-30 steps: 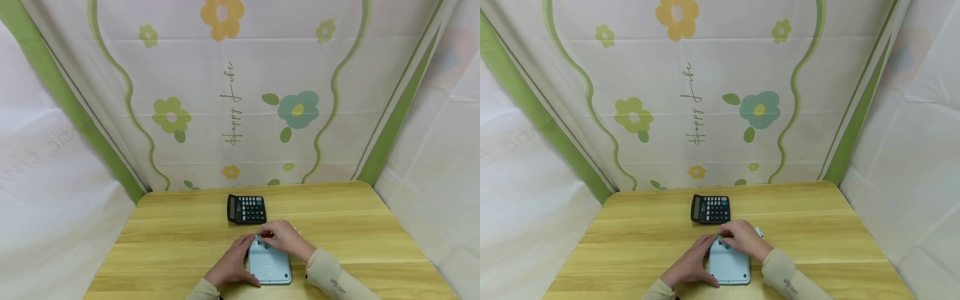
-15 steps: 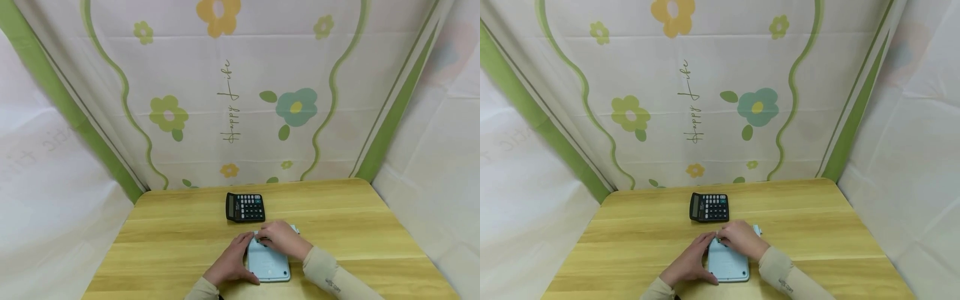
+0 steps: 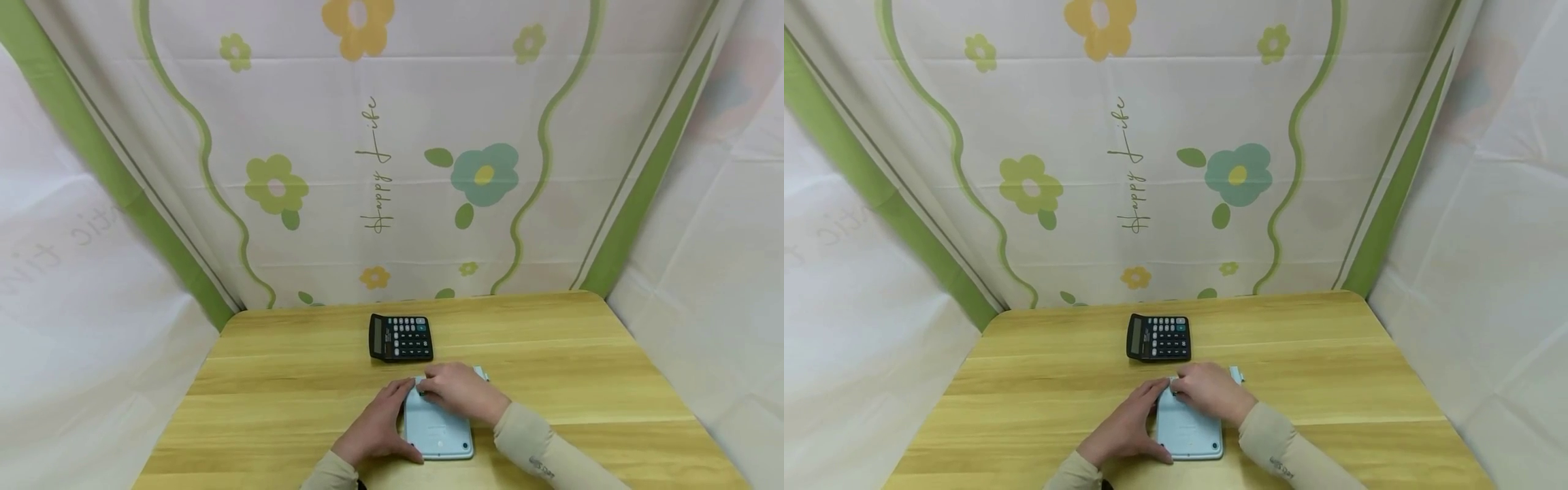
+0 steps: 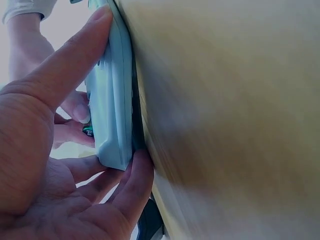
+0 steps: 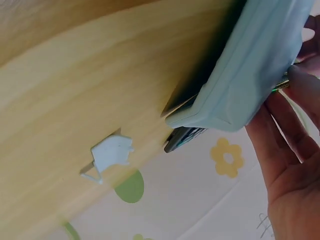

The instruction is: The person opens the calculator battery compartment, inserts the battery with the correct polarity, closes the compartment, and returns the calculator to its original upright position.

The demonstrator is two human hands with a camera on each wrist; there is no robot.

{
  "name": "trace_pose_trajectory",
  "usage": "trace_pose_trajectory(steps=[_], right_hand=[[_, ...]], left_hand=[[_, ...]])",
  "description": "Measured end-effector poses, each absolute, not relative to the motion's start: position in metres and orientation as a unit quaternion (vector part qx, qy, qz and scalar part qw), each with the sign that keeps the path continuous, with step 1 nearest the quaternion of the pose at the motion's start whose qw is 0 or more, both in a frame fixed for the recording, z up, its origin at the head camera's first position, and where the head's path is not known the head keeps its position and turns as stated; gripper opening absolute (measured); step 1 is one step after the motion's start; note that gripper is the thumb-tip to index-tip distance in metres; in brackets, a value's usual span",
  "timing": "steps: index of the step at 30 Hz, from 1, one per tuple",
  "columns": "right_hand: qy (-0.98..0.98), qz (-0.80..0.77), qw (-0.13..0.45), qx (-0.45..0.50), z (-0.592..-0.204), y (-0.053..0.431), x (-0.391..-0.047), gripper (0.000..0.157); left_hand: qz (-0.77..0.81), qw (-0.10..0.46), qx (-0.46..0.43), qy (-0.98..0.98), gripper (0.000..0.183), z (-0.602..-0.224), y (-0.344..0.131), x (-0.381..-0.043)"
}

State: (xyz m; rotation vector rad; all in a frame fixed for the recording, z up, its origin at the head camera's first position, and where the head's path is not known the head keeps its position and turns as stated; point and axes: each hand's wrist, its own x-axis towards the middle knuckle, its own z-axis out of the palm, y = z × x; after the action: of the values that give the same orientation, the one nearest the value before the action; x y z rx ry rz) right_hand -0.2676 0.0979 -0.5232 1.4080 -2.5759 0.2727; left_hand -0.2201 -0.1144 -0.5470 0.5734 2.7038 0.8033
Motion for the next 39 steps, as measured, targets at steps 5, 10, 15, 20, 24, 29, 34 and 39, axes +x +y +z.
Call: trace_pose_trajectory(steps=[5, 10, 15, 20, 24, 29, 34, 39], right_hand=[[-0.872, 0.070, 0.095, 0.474, -0.525, 0.096, -0.264, 0.019], [-0.869, 0.060, 0.102, 0.480, -0.528, 0.096, -0.260, 0.022], [-0.875, 0.066, 0.094, 0.470, -0.530, 0.101, -0.255, 0.030], [-0.886, 0.067, 0.080, 0.452, -0.532, 0.107, -0.252, 0.041], [-0.896, 0.086, 0.056, 0.432, -0.533, 0.110, -0.252, 0.044], [-0.910, 0.122, 0.016, 0.396, -0.530, 0.113, -0.254, 0.045], [-0.910, 0.129, -0.002, 0.395, -0.528, 0.116, -0.255, 0.048], [-0.904, 0.142, -0.012, 0.403, -0.532, 0.122, -0.256, 0.051]], left_hand=[[0.268, 0.126, 0.203, 0.933, 0.127, -0.548, -0.115, -0.220], [0.263, 0.125, 0.204, 0.935, 0.126, -0.548, -0.115, -0.220], [0.258, 0.123, 0.204, 0.936, 0.128, -0.549, -0.115, -0.219], [0.257, 0.125, 0.207, 0.936, 0.127, -0.549, -0.115, -0.218], [0.256, 0.125, 0.206, 0.936, 0.127, -0.548, -0.115, -0.218], [0.258, 0.117, 0.209, 0.936, 0.129, -0.547, -0.114, -0.219], [0.261, 0.113, 0.210, 0.935, 0.129, -0.545, -0.114, -0.219], [0.256, 0.109, 0.218, 0.935, 0.127, -0.544, -0.115, -0.218]])
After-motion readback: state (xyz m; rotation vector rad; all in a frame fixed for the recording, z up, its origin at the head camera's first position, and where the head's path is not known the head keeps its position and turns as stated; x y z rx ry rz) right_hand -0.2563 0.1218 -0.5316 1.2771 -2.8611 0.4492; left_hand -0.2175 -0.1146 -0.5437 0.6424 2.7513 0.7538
